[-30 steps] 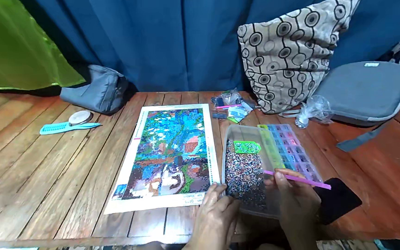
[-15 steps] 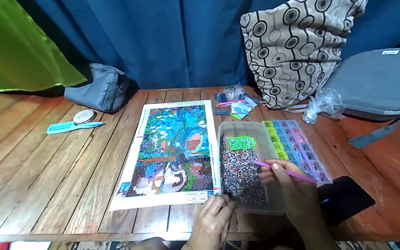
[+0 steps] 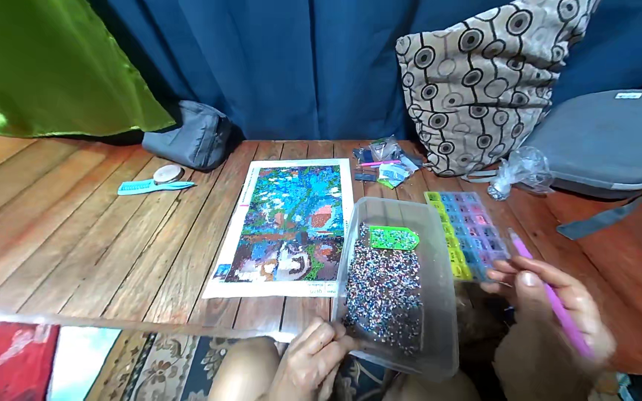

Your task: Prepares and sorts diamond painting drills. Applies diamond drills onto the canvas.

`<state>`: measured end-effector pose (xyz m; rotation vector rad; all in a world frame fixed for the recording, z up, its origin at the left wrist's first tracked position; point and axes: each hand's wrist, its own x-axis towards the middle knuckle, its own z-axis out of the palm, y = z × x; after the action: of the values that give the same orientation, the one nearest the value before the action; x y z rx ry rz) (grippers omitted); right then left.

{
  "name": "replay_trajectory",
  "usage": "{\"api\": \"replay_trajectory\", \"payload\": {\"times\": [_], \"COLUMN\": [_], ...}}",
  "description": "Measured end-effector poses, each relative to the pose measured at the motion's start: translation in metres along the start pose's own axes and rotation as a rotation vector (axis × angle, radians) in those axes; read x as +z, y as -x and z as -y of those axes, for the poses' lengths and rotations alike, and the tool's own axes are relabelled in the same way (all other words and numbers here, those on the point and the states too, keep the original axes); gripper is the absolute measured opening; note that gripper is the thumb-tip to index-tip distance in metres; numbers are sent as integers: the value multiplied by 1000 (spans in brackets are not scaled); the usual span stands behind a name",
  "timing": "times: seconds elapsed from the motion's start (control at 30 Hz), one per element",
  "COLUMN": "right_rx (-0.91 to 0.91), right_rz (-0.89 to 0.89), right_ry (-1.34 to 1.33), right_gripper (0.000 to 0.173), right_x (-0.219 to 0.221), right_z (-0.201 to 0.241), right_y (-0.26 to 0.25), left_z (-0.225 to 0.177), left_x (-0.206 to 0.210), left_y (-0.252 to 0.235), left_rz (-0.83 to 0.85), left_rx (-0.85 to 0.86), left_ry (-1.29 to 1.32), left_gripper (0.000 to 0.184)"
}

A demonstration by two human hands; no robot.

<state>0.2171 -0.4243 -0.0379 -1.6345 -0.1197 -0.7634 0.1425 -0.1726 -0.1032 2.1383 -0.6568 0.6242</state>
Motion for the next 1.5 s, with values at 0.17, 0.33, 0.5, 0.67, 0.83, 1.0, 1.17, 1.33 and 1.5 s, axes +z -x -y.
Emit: {"api": "replay_trajectory", "payload": {"times": [0.17,0.33,0.5,0.67,0.83,1.0,1.17,1.33,1.5], "right_rx": [-5,-60,-180,-45,-142,-271,-271,-297,-288], "right_rz": [87,347,585,768,904,912,1040,1037,1016], "right_ry": [-48,-70,-152,-310,-189,0,28,77,157], "right_gripper": [19,23,29,18,17,23,26,27,26], "right_x": [8,32,58,83,101,121,134,140,141], "right_z": [23,58,69,87,87,85,82,83,83], "right_y": [24,55,77,93,103,105,102,106,107], "left_z": [-31,-58,-76,-69,-67,-65,-67,-69,-70], "left_x": [-47,-92,-131,-139,-134,-130,-128,-129,-129], "left_y": [35,67,96,128,135,131,123,119,119], "left_rz": [14,-17,-74,-184,-249,-272,-272,-252,-238], "left_rx": [-5,-75,-181,-192,-239,-254,-279,-294,-288], "left_ry": [-19,-74,-162,-257,-275,-278,-263,-255,-260], "left_gripper": [17,17,16,15,16,17,18,18,19]}}
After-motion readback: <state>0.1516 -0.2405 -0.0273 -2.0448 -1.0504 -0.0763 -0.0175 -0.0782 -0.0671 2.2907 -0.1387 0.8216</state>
